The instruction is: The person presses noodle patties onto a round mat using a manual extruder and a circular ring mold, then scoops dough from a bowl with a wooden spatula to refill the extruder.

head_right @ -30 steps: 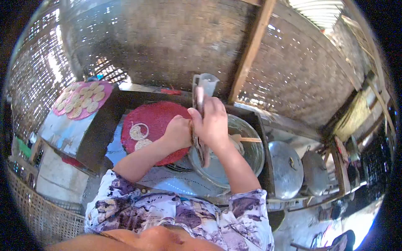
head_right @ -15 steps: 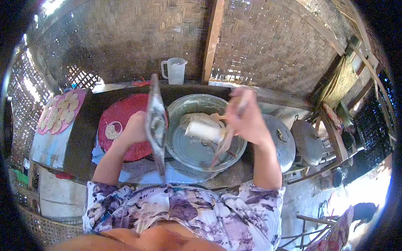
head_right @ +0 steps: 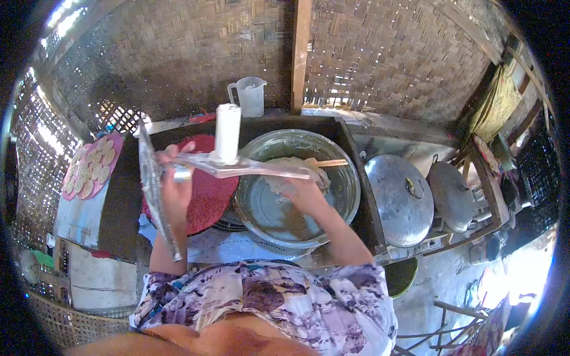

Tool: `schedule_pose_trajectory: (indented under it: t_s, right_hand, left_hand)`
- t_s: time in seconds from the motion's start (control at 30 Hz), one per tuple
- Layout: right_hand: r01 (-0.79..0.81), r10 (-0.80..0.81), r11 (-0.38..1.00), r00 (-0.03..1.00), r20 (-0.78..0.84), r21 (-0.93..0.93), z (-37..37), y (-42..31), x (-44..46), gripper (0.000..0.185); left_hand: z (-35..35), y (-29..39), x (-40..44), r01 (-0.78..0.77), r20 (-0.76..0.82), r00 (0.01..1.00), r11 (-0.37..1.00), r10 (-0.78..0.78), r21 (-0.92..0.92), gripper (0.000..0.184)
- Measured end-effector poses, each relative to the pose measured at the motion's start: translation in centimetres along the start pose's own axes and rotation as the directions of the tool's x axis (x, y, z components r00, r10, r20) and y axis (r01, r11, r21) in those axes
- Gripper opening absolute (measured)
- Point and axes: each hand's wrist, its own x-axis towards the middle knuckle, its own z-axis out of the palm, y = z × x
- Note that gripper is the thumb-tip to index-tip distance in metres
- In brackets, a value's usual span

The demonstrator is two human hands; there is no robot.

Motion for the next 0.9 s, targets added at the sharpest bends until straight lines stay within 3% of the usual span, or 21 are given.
schedule_pose_trajectory:
  t_s: [0.03,0.07,0.1,0.13,0.27,0.37,0.47,0.57,0.67,0.77,0.9]
  right_hand:
    - [-0.064,0.091,0.964,0.991,0.096,-0.258,2.0,2.9,-1.1,0.042]
    - [-0.232,0.339,0.901,0.904,0.259,-0.367,3.3,5.0,-2.3,0.037]
    - [-0.355,0.565,0.792,0.734,0.377,-0.497,4.1,6.5,-3.3,0.034]
    - [-0.339,0.569,0.796,0.704,0.426,-0.502,4.3,7.6,-3.9,0.028]
    - [-0.152,0.471,0.845,0.665,0.580,-0.513,2.7,10.0,-3.6,0.018]
    - [-0.050,0.347,0.871,0.768,0.539,-0.489,0.2,8.2,-0.4,0.020]
    - [-0.200,0.294,0.905,0.932,0.211,-0.375,2.5,9.1,2.4,0.019]
    - [-0.292,0.423,0.839,0.880,0.215,-0.458,4.5,6.6,5.3,0.019]
    - [-0.269,0.427,0.837,0.865,0.263,-0.476,9.4,7.9,5.2,0.022]
    - [-0.243,0.415,0.833,0.869,0.269,-0.498,9.9,6.7,5.8,0.022]
    - [-0.093,0.249,0.862,0.934,0.255,-0.499,11.7,8.5,5.1,0.014]
  left_hand:
    - [-0.4,0.7,-0.3,-0.001,-0.029,1.000,0.999,0.002,0.046,0.020]
    - [-0.5,1.6,-0.7,-0.003,-0.058,0.998,0.996,0.008,0.092,0.020]
    - [-0.6,2.3,-1.0,-0.001,-0.060,0.998,0.993,0.008,0.120,0.021]
    - [0.0,3.2,-1.5,0.036,-0.143,0.990,0.987,-0.013,0.158,0.021]
    - [-2.7,6.1,-2.9,0.067,-0.089,0.994,0.998,-0.065,0.014,0.026]
    - [-3.1,8.5,-4.2,0.038,-0.168,0.985,0.996,-0.025,0.076,0.028]
    - [-3.7,9.1,-5.4,0.061,-0.211,0.977,0.995,-0.042,0.085,0.030]
    - [-3.5,9.1,-5.5,0.064,-0.213,0.977,0.980,-0.023,0.186,0.032]
    - [-2.9,9.7,-5.7,0.059,-0.248,0.969,0.960,0.012,0.273,0.035]
    - [-4.0,10.8,-6.8,0.079,-0.251,0.968,0.949,0.000,0.304,0.037]
    - [-4.8,11.1,-8.1,0.096,-0.296,0.955,0.941,0.004,0.324,0.035]
